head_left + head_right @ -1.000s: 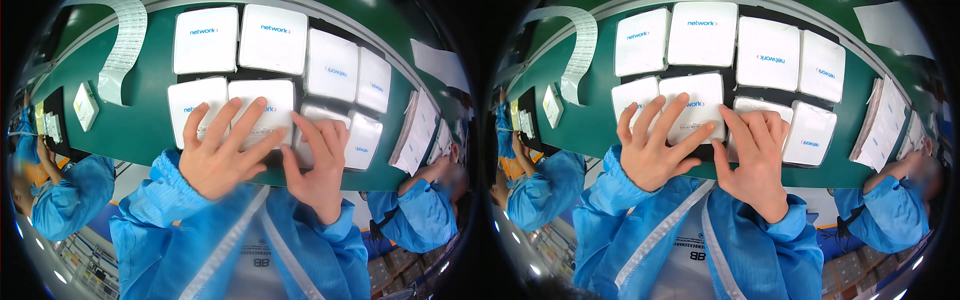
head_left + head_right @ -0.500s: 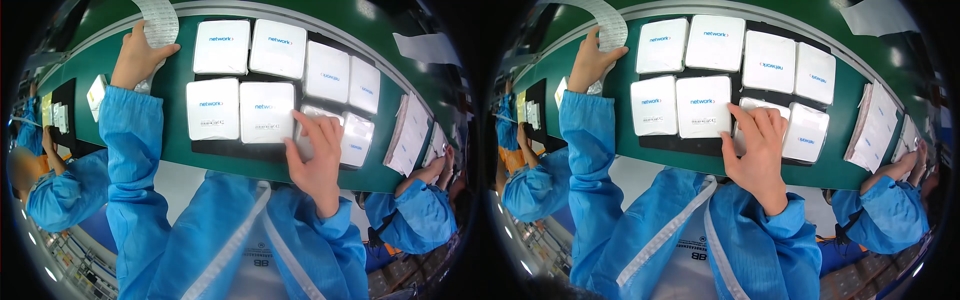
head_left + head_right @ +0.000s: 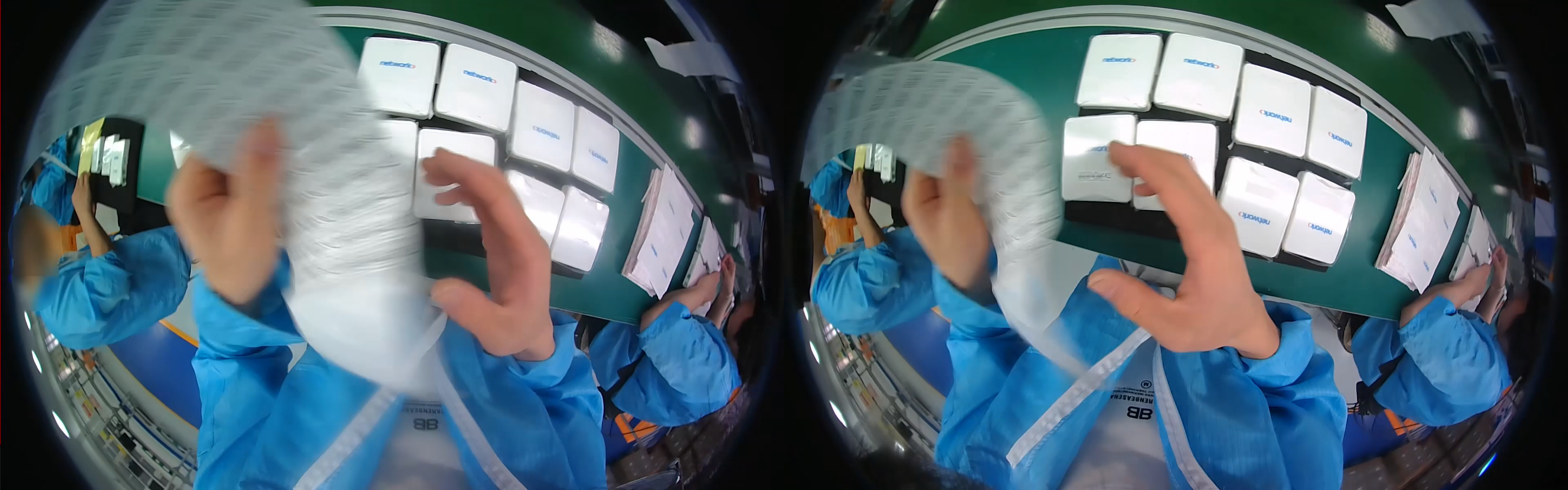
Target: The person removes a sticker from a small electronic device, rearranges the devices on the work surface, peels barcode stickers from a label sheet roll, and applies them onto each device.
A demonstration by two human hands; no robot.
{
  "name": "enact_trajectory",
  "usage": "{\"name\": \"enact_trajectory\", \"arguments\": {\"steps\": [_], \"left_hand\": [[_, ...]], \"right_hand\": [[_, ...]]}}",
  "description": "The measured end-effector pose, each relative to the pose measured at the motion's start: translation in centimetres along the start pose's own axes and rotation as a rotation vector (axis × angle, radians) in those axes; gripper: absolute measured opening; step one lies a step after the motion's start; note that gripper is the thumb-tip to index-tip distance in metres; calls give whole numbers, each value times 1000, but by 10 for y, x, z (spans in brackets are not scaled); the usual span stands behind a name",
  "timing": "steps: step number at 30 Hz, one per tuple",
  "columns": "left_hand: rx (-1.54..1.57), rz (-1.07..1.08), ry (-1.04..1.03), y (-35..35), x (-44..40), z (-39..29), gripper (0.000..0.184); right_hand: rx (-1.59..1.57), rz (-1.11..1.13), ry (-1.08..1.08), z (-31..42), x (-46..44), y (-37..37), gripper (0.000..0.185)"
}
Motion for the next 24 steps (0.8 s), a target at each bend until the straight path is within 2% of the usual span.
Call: {"name": "enact_trajectory", "arguments": {"steps": [1, 3, 4, 6, 7, 9, 10, 11, 13, 14, 17, 18, 19, 21, 23, 24], "left_hand": [[-110, 44, 34, -22, 14, 4, 26], [13, 190, 81, -56, 31, 14, 25], [18, 182, 78, -54, 31, 24, 25], [-75, 194, -210, -56, 31, 17, 20], [-67, 183, -207, -53, 30, 16, 20], [-285, 266, -387, -56, 32, -6, 16], [-257, 371, -352, -60, 34, -3, 26], [-260, 362, -354, -60, 34, -4, 26], [-9, 337, -63, -61, 30, 13, 45], [63, 352, 39, -61, 30, 21, 61], [88, 238, 1, -43, 32, 12, 66], [146, 172, 4, -33, 40, 10, 77], [147, 176, 8, -27, 49, 6, 77], [-83, 427, -40, -39, 67, -4, 75], [-146, 546, 38, -54, 73, 2, 65], [-87, 502, 155, -52, 76, 13, 50]], "right_hand": [[-124, -34, -108, -6, 5, -10, 69], [-233, 79, -324, -12, 6, -27, 54], [-226, 86, -321, -11, 8, -28, 54], [-438, 8, -521, -25, 22, -23, 44], [-531, 78, -597, -29, 26, -17, 47], [-700, 38, -472, -32, 22, -13, 52], [-725, 35, -446, -31, 22, -10, 46], [-725, 45, -443, -28, 20, -13, 46], [-487, 80, -583, -34, 24, -22, 39], [-435, 80, -600, -36, 26, -24, 32], [-429, 28, -632, -45, 29, -27, 29], [-428, 28, -637, -44, 28, -28, 29], [-407, -39, -637, -44, 25, -24, 29], [-385, -116, -638, -44, 22, -22, 29], [-331, -196, -567, -40, 15, -19, 30], [-331, -191, -566, -37, 14, -23, 30]]}}
Point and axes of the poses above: each hand's wrist, its own x-axis away from the middle knuckle, its own y-axis out of the back of the hand, z = x × y, the point moved 9 cm from there along -x, towards the middle knuckle, and after that the axes turned 13 degrees about x, right-handed, at the moved point
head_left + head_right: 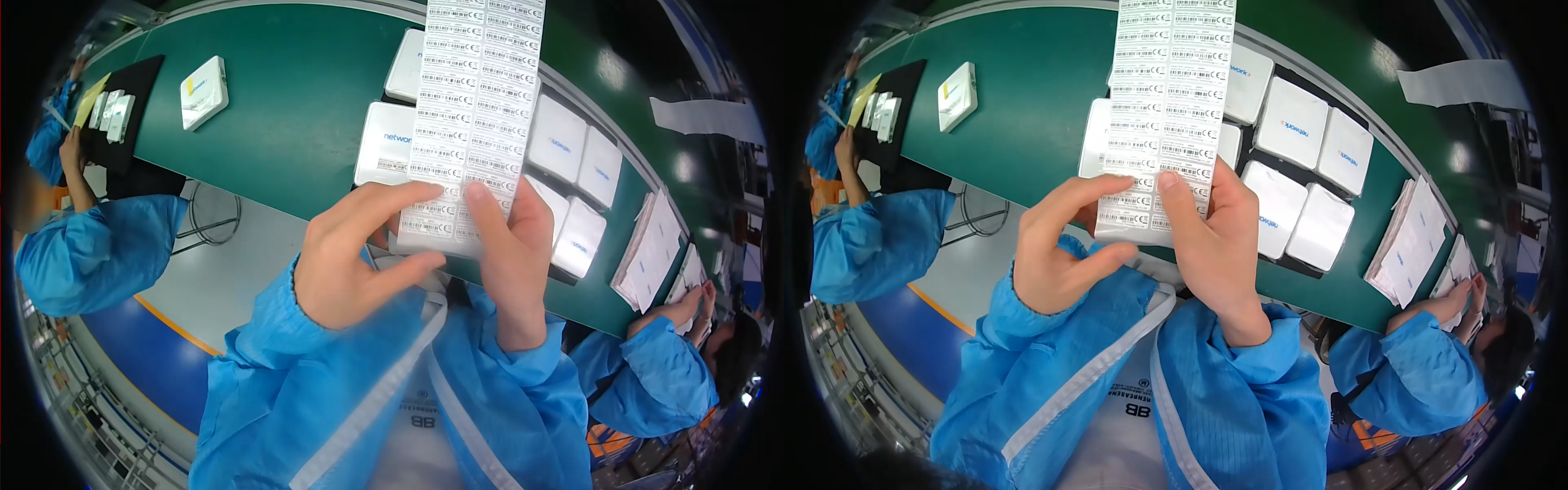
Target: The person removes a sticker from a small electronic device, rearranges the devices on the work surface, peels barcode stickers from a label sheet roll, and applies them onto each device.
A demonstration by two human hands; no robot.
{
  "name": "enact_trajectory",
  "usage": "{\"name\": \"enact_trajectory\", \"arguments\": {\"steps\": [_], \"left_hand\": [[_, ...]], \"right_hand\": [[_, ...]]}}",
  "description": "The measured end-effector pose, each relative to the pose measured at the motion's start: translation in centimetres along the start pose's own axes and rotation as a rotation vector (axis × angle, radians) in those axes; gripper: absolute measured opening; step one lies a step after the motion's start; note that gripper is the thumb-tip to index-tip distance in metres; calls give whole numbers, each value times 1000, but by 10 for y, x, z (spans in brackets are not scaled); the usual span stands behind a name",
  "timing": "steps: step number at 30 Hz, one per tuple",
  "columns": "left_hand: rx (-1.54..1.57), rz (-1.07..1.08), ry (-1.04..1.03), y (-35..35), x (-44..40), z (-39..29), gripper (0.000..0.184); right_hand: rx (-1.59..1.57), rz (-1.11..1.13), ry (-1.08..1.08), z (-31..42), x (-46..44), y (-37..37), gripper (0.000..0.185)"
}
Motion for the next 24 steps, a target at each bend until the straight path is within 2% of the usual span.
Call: {"name": "enact_trajectory", "arguments": {"steps": [3, 4, 7, 9, 14, 19, 21, 24], "left_hand": [[99, -113, 23, 8, 1, 18, 51], [100, -113, 23, 8, -1, 20, 51], [111, -171, -69, 15, -6, 12, 46], [340, -109, 33, 10, -10, 16, 41], [102, -71, -11, 14, -12, 10, 36], [20, -38, -70, 13, -14, 2, 38], [103, -37, -118, 12, -13, -1, 39], [159, -74, -29, 12, -13, 9, 40]], "right_hand": [[65, -16, 37, 6, 0, -1, 37], [75, 44, 40, 5, 1, -1, 42], [90, 98, 44, 7, 3, -3, 54], [92, 90, 43, 6, 3, -4, 61], [70, 45, 106, 9, 4, -1, 73], [49, 55, 57, 8, 2, 2, 68], [35, 54, 29, 6, 2, 5, 67], [58, 63, 48, 6, 2, 5, 64]]}}
Point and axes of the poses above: each hand's wrist, its own x-axis away from the middle knuckle, its own y-axis out of the back of the hand, z = x × y, the point moved 9 cm from there along -x, towards the middle knuckle, and after that the axes turned 13 degrees about x, right-handed, at the moved point
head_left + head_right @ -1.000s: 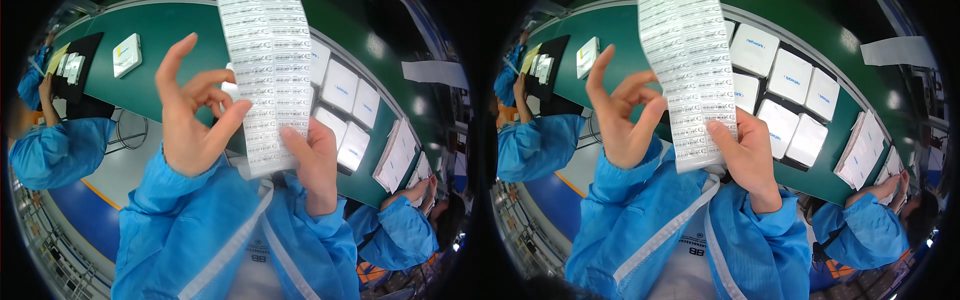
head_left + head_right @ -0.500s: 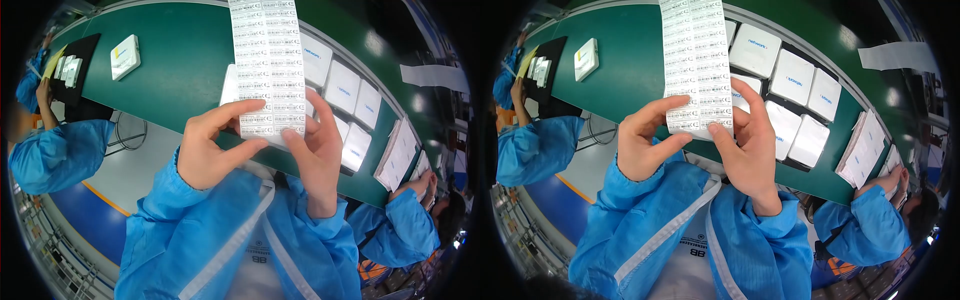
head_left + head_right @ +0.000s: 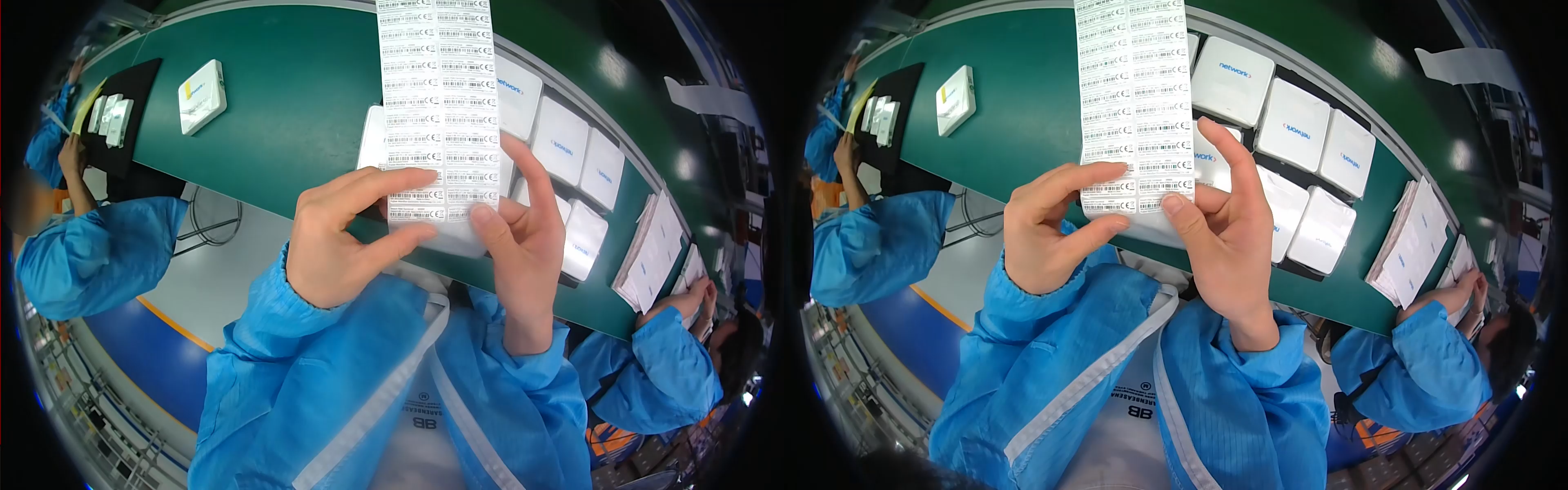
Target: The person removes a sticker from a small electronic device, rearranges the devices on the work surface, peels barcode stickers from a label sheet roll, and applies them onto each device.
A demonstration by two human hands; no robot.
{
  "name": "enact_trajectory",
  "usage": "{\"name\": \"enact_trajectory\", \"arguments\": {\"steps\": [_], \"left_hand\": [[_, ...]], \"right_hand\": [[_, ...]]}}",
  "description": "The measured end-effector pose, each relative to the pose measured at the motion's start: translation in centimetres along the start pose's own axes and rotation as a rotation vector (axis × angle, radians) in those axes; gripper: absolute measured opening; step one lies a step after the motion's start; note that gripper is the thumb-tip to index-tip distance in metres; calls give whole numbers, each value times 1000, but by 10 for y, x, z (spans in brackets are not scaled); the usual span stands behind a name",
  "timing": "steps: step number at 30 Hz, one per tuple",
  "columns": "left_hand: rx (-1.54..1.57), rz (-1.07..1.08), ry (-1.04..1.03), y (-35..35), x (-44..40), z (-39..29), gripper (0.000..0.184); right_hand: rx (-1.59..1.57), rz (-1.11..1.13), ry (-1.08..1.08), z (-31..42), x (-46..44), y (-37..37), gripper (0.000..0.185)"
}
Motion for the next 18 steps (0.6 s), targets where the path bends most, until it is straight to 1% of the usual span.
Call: {"name": "enact_trajectory", "arguments": {"steps": [4, 6, 7, 9, 11, 12, 14, 15, 17, 18], "left_hand": [[-41, 15, 52, 3, -2, 3, 39], [-133, 42, 30, 3, -4, -1, 33], [-136, 40, 32, 4, -4, -1, 33], [-151, 23, -46, 4, -6, -7, 23], [-194, -4, -34, 7, -8, -11, 20], [-235, -32, -22, 10, -8, -12, 17], [-233, -8, -33, 7, -10, -12, 15], [-232, 16, -44, 4, -10, -12, 14], [-235, 15, -71, 1, -11, -13, 15], [-239, 12, -102, -1, -11, -16, 16]], "right_hand": [[-57, 25, -1, -6, 1, 1, 64], [-82, 46, -9, -6, 1, -1, 65], [-91, 12, -18, -5, 1, 0, 62], [-102, -21, -27, -6, 1, 4, 60], [306, -83, 97, 4, 1, 16, 48], [306, -83, 97, 6, 0, 17, 48], [576, -60, 401, 37, 3, 6, 32], [576, -59, 400, 37, 3, 5, 32], [485, 6, 366, 32, 3, -4, 25], [461, 1, 385, 30, 3, -5, 22]]}}
Point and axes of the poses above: each hand's wrist, its own x-axis away from the middle knuckle, its own y-axis out of the back of the hand, z = x × y, the point moved 9 cm from there along -x, towards the middle knuckle, and after that the axes turned 13 degrees about x, right-handed, at the moved point
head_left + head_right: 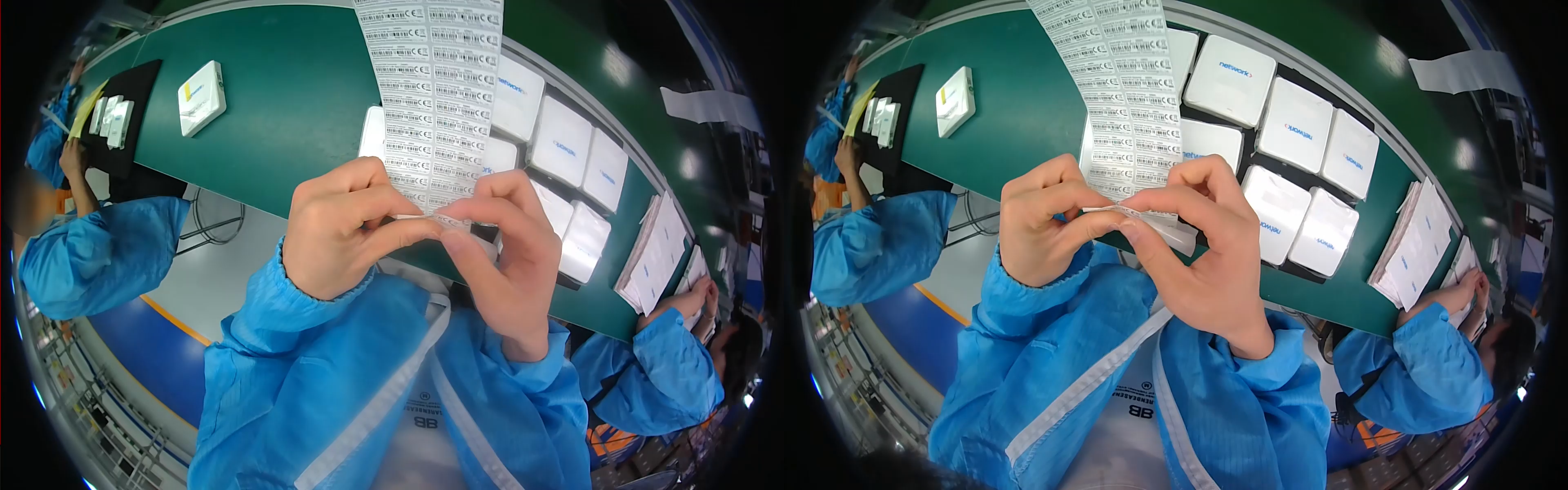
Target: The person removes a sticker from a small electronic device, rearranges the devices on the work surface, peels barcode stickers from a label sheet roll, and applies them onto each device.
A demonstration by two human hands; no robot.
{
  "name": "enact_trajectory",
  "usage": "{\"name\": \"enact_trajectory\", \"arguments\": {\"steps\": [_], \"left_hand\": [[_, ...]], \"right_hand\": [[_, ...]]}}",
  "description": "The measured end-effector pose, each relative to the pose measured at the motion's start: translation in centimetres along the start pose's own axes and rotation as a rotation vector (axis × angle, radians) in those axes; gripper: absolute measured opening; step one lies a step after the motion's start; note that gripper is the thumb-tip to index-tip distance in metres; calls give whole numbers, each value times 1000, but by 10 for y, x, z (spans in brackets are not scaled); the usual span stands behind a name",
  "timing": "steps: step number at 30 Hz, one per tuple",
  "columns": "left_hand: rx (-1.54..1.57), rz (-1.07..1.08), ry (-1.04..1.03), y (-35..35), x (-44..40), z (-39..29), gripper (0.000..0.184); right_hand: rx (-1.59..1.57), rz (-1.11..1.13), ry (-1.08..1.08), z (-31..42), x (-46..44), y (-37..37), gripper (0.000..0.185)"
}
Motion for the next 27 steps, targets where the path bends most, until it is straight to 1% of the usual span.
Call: {"name": "enact_trajectory", "arguments": {"steps": [1, 3, 4, 6, 7, 9, 10, 12, 13, 15, 16, 17, 18, 20, 23, 25, 26, 27], "left_hand": [[2, 4, -2, 0, -1, 0, 16], [-131, 71, -83, -1, 0, -6, 21], [-126, 76, -84, 0, -1, -5, 21], [-208, -37, -179, 11, -4, -11, 26], [-234, -67, -165, 21, -3, -9, 26], [-332, -109, -184, 34, -5, -16, 33], [-324, -96, -187, 28, -7, -20, 33], [-618, -363, -347, 29, 1, -48, 49], [-613, -352, -347, 21, 0, -50, 49], [-454, 68, -349, -29, -7, -43, 64], [-432, 213, -300, -54, -15, -38, 71], [-409, 357, -251, -82, -24, -31, 78], [-386, 408, -242, -102, -30, -23, 86], [-373, 504, -246, -134, -38, 2, 105], [-428, 564, -277, -154, -41, 9, 109], [-422, 589, -262, -155, -40, 14, 110], [-402, 572, -251, -153, -40, 16, 109], [-383, 554, -239, -150, -39, 18, 107]], "right_hand": [[2, -4, -1, 0, 1, -1, 22], [-96, -73, -69, -7, 4, 5, 16], [-92, -77, -73, -7, 4, 8, 16], [-174, -262, -133, -16, 10, 34, 12], [-106, -330, -124, -22, 16, 51, 7], [11, -441, -163, -42, 32, 82, 3], [18, -453, -172, -50, 40, 93, 3], [197, -525, -329, -72, 62, 113, 3], [199, -532, -339, -77, 68, 114, 3], [298, -546, -389, -86, 79, 117, 6], [300, -550, -400, -88, 81, 117, 6], [366, -546, -392, -86, 82, 116, 6], [432, -540, -384, -84, 82, 115, 8], [456, -532, -399, -85, 81, 114, 8], [496, -496, -431, -85, 76, 114, 10], [571, -472, -377, -81, 70, 111, 9], [554, -449, -435, -85, 69, 111, 10], [556, -444, -441, -86, 68, 111, 10]]}}
Point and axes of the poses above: each hand's wrist, its own x-axis away from the middle knuckle, its own y-axis out of the back of the hand, z = x × y, the point moved 9 cm from there along -x, towards the middle knuckle, and after that the axes turned 13 degrees about x, right-handed, at the moved point
